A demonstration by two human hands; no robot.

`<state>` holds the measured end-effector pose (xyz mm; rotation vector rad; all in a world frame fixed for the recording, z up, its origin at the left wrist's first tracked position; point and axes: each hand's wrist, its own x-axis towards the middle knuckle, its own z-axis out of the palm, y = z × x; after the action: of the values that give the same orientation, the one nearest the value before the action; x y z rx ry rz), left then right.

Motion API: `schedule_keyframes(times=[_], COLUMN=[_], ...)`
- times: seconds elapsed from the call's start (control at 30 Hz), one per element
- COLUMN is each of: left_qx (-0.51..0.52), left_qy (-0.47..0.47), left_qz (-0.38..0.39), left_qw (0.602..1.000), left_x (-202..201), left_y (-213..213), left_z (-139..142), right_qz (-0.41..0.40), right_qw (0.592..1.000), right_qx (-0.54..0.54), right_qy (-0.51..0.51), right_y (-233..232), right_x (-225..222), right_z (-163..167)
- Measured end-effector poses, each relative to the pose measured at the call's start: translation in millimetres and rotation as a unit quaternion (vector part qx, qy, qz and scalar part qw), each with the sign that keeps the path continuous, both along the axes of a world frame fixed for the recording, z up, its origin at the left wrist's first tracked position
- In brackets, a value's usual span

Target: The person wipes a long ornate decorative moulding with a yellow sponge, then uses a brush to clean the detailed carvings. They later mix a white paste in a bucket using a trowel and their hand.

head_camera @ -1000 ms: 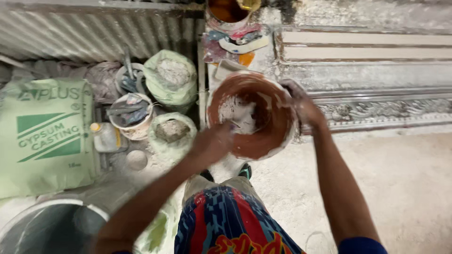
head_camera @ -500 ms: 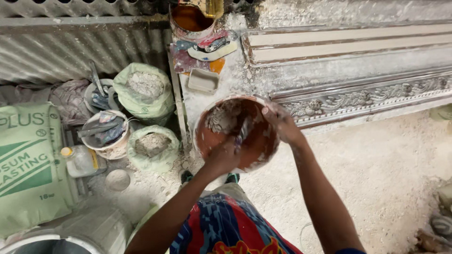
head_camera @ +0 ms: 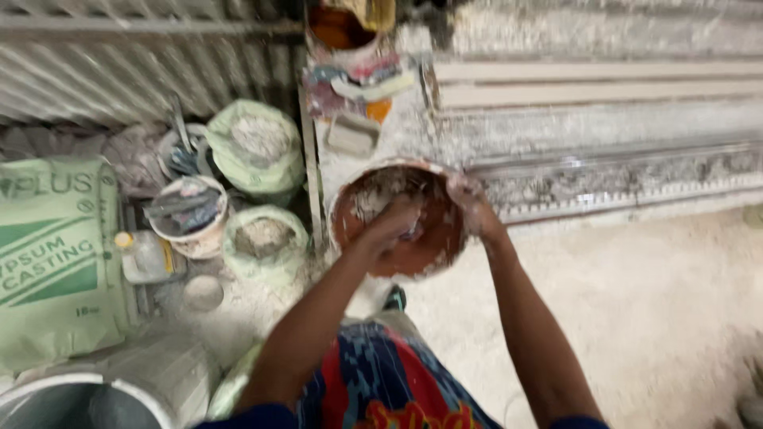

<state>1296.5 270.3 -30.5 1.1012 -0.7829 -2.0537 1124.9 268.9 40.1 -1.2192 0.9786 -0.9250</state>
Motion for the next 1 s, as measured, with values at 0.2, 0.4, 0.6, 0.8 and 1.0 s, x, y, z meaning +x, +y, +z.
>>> schedule_keyframes(times=[0.2,0.4,0.6,0.8,1.0], left_qx=[0.038,0.077,0.080,0.107,0.021], left_qy=[0.034,0.086,0.197,0.231,-0.013], left_qz=[0.046,0.059,0.130,0.199,-0.010], left_qw=[0.998,0.992,0.968,0.946,1.000], left_x=[-1.0,11.1,6.4,0.0,-2.8], left_y=[13.8,16.6,10.3,9.3,-3.0], left_z=[4.8,5.6,15.4,28.2,0.5], right_qz=[0.004,0.024,0.000,-0.023,0.022], right_qw=[0.996,1.000,0.999,0.995,0.999], right_qx=[0.058,0.011,0.046,0.089,0.037], right_qy=[-0.064,-0.014,-0.012,0.025,-0.015], right_y=[-12.8,-23.0,-27.5,-32.2,-45.7], right_x=[-5.1,0.6,1.7,3.0,-3.4], right_z=[-2.5,-2.6,4.4,16.1,4.6])
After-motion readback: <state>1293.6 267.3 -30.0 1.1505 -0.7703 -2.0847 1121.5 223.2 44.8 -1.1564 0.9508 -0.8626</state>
